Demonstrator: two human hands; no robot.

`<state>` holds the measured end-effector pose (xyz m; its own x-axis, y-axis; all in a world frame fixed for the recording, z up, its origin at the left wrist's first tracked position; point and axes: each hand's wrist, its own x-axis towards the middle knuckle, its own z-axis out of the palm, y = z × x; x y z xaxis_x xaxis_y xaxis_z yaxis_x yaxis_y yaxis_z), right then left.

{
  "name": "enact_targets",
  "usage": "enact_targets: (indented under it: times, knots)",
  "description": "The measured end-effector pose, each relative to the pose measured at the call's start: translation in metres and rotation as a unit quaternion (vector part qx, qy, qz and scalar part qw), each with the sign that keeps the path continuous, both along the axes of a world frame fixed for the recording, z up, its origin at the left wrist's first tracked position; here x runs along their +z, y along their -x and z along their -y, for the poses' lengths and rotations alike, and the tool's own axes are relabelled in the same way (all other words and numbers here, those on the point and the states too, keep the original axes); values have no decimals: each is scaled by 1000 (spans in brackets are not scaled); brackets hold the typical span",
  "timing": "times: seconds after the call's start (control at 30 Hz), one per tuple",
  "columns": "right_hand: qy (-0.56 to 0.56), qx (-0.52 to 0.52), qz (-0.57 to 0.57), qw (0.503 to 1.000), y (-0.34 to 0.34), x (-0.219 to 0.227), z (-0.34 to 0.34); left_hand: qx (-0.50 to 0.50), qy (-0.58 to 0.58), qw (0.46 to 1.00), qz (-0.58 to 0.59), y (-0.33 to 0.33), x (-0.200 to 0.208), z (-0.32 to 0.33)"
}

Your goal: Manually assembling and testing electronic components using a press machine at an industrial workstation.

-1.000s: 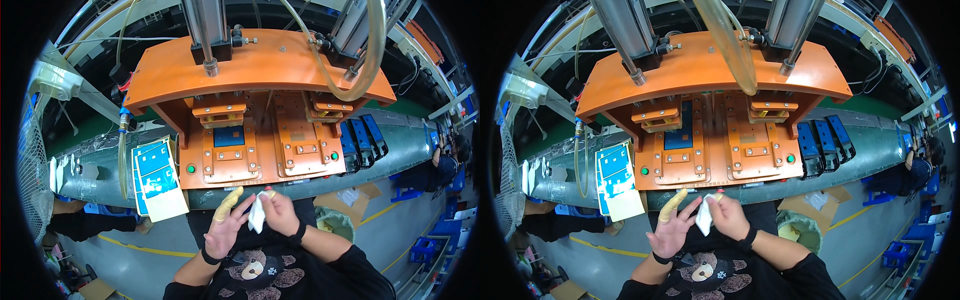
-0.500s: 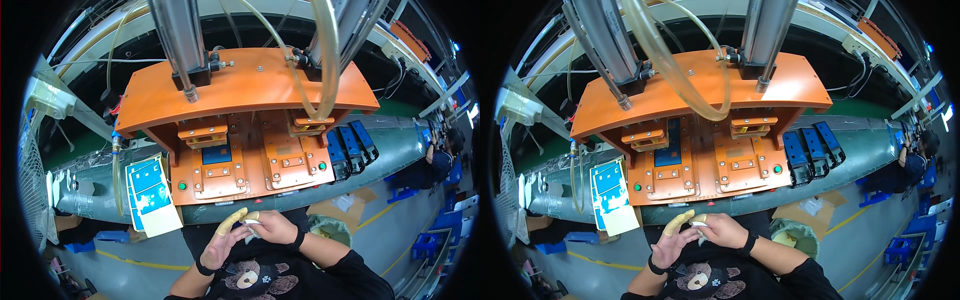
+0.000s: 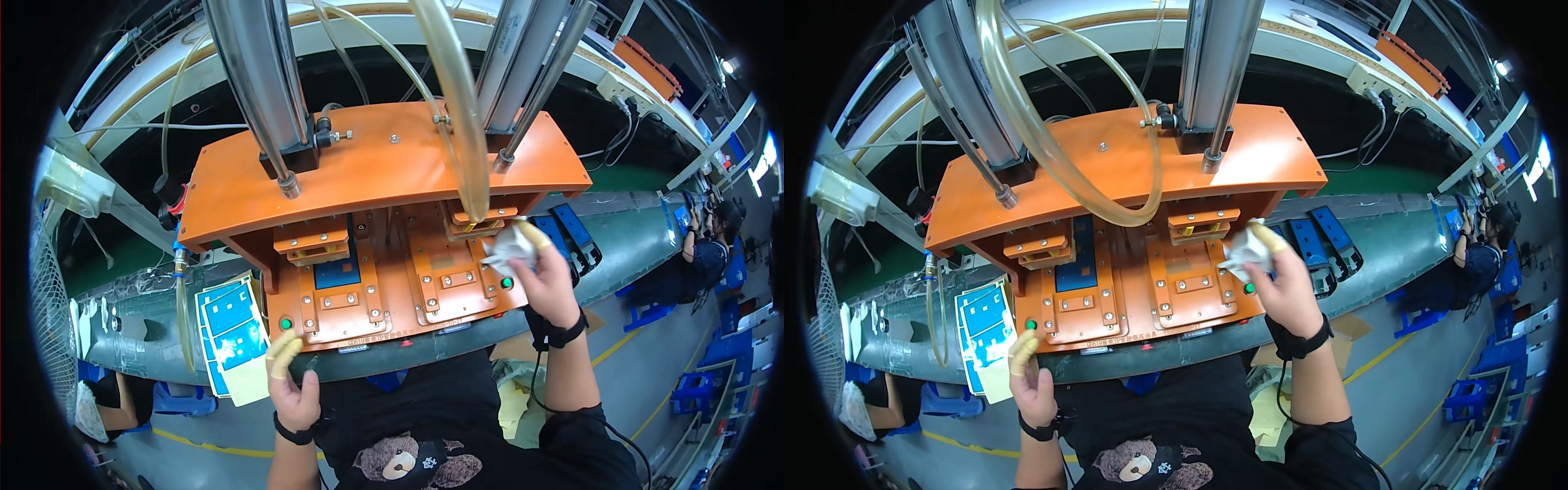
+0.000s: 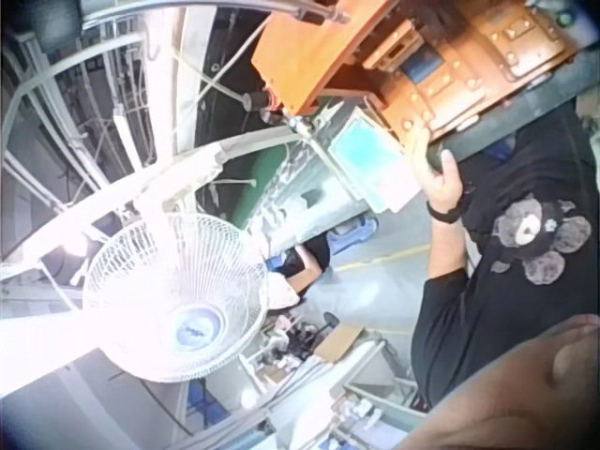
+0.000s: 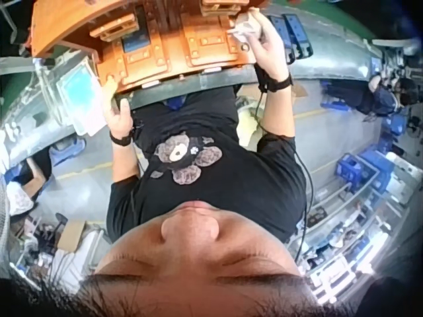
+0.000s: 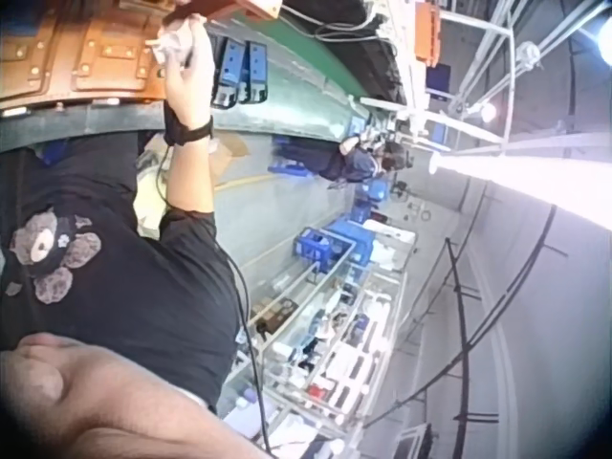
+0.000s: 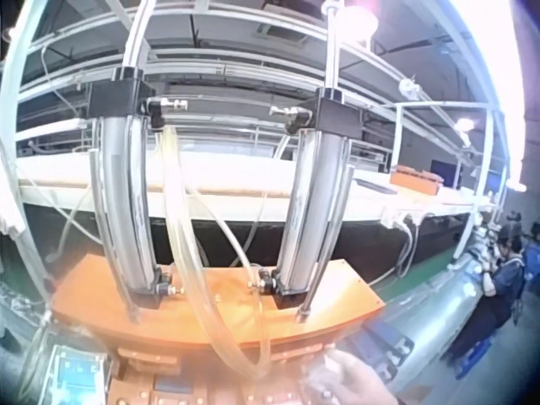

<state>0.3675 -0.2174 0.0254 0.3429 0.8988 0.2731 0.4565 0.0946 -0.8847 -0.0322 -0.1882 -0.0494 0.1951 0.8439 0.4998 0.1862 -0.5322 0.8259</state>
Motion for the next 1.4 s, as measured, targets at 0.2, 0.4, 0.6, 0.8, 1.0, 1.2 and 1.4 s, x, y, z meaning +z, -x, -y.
enact_targets:
  times: [0.2, 0.4, 0.6, 0.8, 1.0, 1.2, 1.4]
  knots:
    - [38, 21, 260, 965, 13, 12, -9, 122, -11, 991, -48, -4, 0, -19]
    - [30, 75, 109, 991, 27, 4, 2, 163, -5, 983, -82, -10, -8, -30]
    - [224, 80, 69, 969, 14, -6, -18, 179, 90, 975, 96, -1, -35, -43]
    - [82, 173, 177, 965, 3, -16, -38, 153, 143, 958, 196, -1, -47, -45]
    - [5, 83, 19, 996, -12, -27, 0, 149, 146, 963, 169, -4, -51, -44]
    - [-37, -210, 131, 968, -69, -82, 54, 159, 184, 957, 160, -11, -52, -45]
    - [133, -210, 330, 911, -81, -109, 71, 173, 160, 950, 205, -3, -56, -45]
